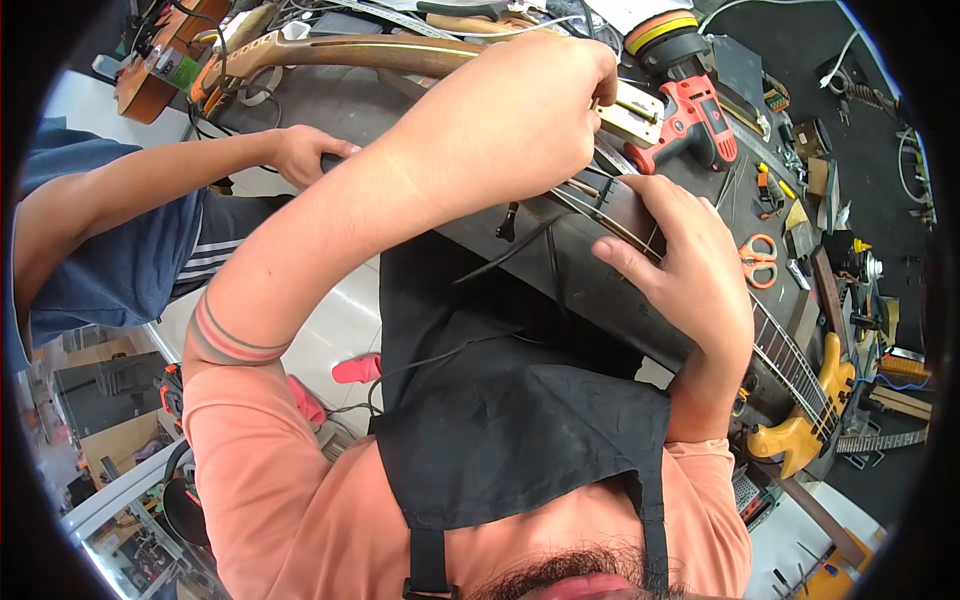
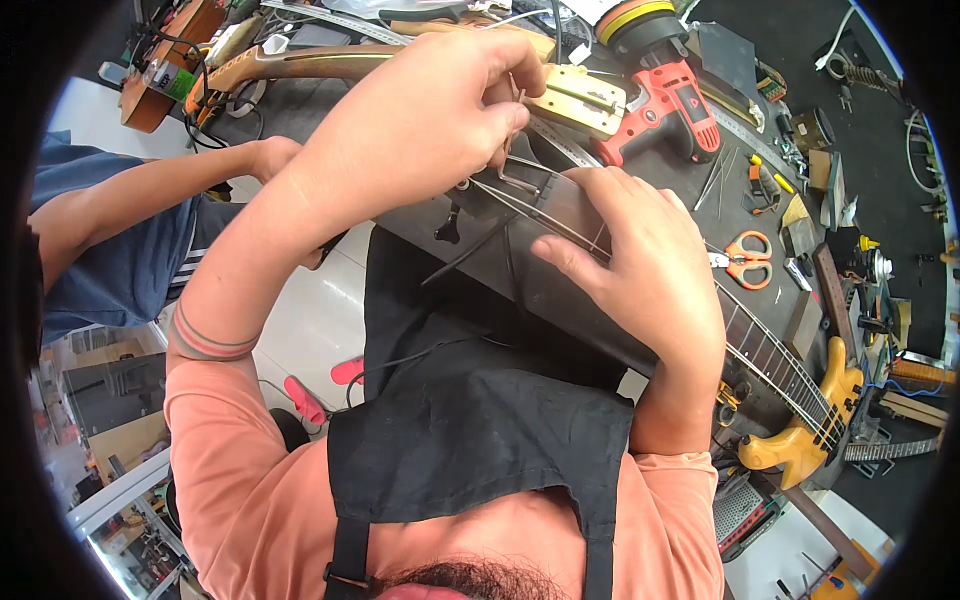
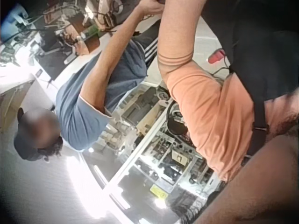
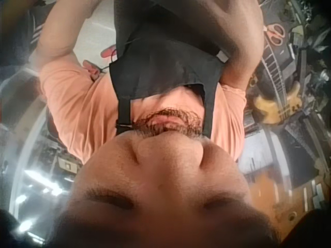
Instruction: The person works on a guitar neck, using pliers to manipulate a small component near the headstock. They then use a screwdriver to adjust the tuning pegs and strings. The person is wearing an apron and is in a workshop environment.
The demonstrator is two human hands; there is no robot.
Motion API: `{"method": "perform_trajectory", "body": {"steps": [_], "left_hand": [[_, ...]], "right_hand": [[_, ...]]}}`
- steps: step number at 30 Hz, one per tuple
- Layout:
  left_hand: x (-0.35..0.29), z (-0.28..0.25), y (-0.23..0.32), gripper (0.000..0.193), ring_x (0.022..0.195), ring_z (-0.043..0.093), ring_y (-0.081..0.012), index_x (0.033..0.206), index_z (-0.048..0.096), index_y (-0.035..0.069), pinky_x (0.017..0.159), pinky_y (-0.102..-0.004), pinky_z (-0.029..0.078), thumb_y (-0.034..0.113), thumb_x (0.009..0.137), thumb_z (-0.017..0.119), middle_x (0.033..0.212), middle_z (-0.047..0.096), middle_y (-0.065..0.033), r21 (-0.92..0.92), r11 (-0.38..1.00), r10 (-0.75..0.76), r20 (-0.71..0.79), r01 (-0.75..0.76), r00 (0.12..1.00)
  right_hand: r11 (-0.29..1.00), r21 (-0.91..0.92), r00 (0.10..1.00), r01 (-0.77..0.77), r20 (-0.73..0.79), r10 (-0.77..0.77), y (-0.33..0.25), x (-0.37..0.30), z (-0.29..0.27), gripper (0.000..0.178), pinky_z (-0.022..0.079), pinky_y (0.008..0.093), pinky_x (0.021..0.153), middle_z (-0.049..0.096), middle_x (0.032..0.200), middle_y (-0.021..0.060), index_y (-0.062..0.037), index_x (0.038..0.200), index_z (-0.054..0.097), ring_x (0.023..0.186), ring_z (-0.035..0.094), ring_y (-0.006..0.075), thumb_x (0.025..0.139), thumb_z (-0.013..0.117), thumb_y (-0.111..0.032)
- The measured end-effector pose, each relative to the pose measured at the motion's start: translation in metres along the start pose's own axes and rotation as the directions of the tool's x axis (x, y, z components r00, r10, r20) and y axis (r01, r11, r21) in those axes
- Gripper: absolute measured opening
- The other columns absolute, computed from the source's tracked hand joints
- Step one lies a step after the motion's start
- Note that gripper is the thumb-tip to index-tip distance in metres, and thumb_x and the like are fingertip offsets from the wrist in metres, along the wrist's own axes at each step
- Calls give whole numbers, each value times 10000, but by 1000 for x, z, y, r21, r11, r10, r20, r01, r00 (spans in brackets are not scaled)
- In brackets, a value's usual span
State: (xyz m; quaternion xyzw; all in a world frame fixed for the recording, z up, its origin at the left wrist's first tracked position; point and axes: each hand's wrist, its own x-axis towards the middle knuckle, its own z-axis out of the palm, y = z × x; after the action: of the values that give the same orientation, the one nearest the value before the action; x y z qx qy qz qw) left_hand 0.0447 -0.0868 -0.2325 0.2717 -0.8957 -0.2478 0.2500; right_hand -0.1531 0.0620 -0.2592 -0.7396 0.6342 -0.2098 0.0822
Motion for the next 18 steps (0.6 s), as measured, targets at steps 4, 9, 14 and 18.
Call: {"method": "perform_trajectory", "body": {"steps": [4,9,14,18], "left_hand": [[5,3,2,138,906,751,-406,1053,738,-24,849,-495,579,74,973,683,898,751,-209,178,976,126,-5,-123,992],[0,5,4,130,929,739,-430,1042,745,-6,859,-520,570,87,977,682,924,756,-211,214,959,197,-27,-187,980],[3,9,6,118,921,737,-426,1035,734,-3,852,-513,569,86,971,691,918,753,-201,222,955,210,-34,-197,977],[3,8,7,113,899,735,-422,1028,725,-5,839,-503,567,83,963,699,909,747,-195,228,951,220,-27,-208,975]], "right_hand": [[999,29,999,-35,26,35,1,0,2,518,525,464,870,734,1021,158,-33,1218,718,957,690,394,873,891,-379],[997,57,998,-59,29,57,2,0,3,497,531,483,854,734,1010,165,-26,1185,719,949,692,407,871,891,-371],[997,62,999,-48,13,47,4,-1,4,495,535,492,845,736,1001,172,-19,1173,717,943,694,418,868,891,-367],[998,56,999,-43,6,42,4,-1,4,493,540,498,834,736,996,175,-15,1165,718,937,694,426,865,891,-366]]}}
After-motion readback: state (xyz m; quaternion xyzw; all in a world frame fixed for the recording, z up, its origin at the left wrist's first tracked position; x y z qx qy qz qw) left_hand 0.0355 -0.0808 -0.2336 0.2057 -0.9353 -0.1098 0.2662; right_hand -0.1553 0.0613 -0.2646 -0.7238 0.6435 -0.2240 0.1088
